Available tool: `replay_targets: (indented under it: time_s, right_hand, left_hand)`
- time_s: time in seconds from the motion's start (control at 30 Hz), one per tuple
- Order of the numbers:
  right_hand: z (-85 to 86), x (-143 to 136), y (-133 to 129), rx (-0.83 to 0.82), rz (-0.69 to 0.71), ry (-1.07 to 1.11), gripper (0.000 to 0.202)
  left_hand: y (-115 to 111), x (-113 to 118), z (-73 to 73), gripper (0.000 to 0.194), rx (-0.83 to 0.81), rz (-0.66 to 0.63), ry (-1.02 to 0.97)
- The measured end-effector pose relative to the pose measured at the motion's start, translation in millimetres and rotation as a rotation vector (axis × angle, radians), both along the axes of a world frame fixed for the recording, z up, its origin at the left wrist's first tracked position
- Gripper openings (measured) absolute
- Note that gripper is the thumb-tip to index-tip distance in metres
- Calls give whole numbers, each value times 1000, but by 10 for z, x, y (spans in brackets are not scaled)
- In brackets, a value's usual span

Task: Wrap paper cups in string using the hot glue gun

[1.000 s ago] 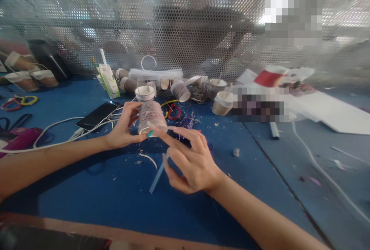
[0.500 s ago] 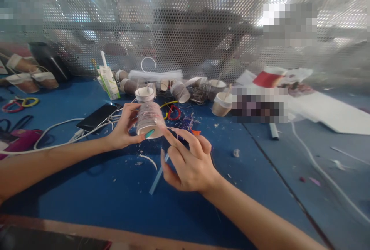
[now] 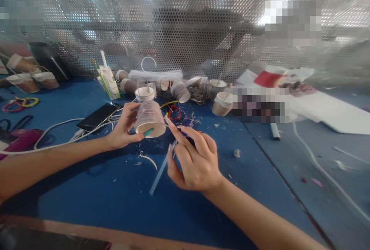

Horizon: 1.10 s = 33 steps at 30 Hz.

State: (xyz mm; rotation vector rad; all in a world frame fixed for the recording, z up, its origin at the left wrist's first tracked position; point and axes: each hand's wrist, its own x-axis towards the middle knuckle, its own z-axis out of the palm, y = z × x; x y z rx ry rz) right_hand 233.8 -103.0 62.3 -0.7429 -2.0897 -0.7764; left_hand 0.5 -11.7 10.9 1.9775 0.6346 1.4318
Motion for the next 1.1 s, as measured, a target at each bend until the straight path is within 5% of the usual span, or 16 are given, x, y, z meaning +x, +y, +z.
replay_targets:
  time_s: [0.33, 0.97, 1.1]
  right_hand:
    - [37, -41, -16, -147, 60, -135, 4]
    - [30, 33, -6, 8, 76, -28, 11]
    - [16, 25, 38, -101, 80, 105, 16]
  left_hand:
    - [4, 10, 13, 78, 3, -21, 0]
    - [13, 25, 12, 80, 17, -86, -34]
    - [32, 30, 6, 81, 55, -98, -10]
